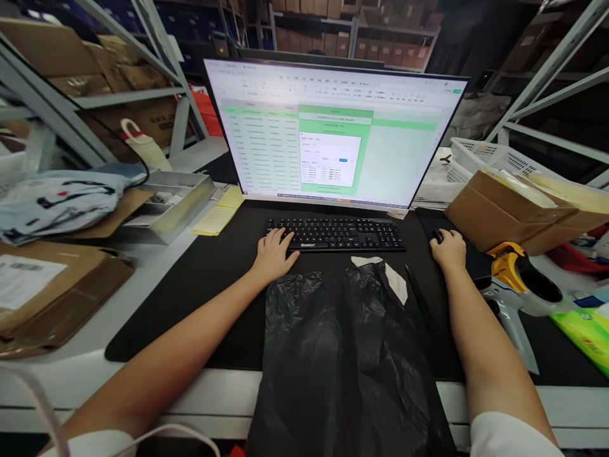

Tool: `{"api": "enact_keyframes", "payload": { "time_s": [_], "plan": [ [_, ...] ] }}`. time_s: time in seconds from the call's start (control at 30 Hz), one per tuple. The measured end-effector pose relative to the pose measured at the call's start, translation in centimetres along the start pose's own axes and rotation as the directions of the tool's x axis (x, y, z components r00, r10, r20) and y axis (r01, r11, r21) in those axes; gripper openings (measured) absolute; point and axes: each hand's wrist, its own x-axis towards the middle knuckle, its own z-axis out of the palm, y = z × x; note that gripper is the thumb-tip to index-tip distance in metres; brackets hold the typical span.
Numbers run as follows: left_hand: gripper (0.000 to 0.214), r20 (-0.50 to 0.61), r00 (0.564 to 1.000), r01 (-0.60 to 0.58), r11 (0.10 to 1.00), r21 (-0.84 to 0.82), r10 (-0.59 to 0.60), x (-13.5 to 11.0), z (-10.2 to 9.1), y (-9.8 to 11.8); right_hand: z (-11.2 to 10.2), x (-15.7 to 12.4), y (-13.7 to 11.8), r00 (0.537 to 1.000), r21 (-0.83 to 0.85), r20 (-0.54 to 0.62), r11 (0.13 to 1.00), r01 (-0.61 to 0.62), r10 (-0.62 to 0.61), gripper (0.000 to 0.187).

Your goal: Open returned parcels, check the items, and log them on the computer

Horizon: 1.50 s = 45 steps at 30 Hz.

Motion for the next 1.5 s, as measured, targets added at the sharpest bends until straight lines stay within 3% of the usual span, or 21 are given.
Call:
{"api": "enact_keyframes", "payload": {
  "time_s": [0.13, 0.3, 0.6, 1.5],
  "plan": [
    [0.063, 0.005, 1.0, 0.002, 1.0, 0.007, -0.002, 0.0, 0.0, 0.0, -0.2, -0.3, -0.2, 1.0, 0.019, -0.002, 1.0, -0.01, 0.01, 0.058],
    [0.064, 0.009, 1.0, 0.004, 1.0, 0.022, -0.005, 0.0, -0.1, 0.0, -0.8, -0.9, -0.6, 0.995, 0.044, -0.097, 0.999, -0.016, 0.02, 0.064],
    [0.064, 0.018, 1.0, 0.005, 0.999, 0.043, -0.005, 0.1, 0.1, -0.1, -1.2, -0.8, -1.0, 0.994, -0.017, 0.026, 0.994, -0.109, 0.11, 0.071],
    [0.064, 0.029, 1.0, 0.003, 0.998, 0.062, -0.005, 0.0, 0.1, -0.1, -2.9, -1.4, -2.5, 0.984, -0.086, 0.099, 0.987, -0.138, 0.147, 0.059]
  ]
}}
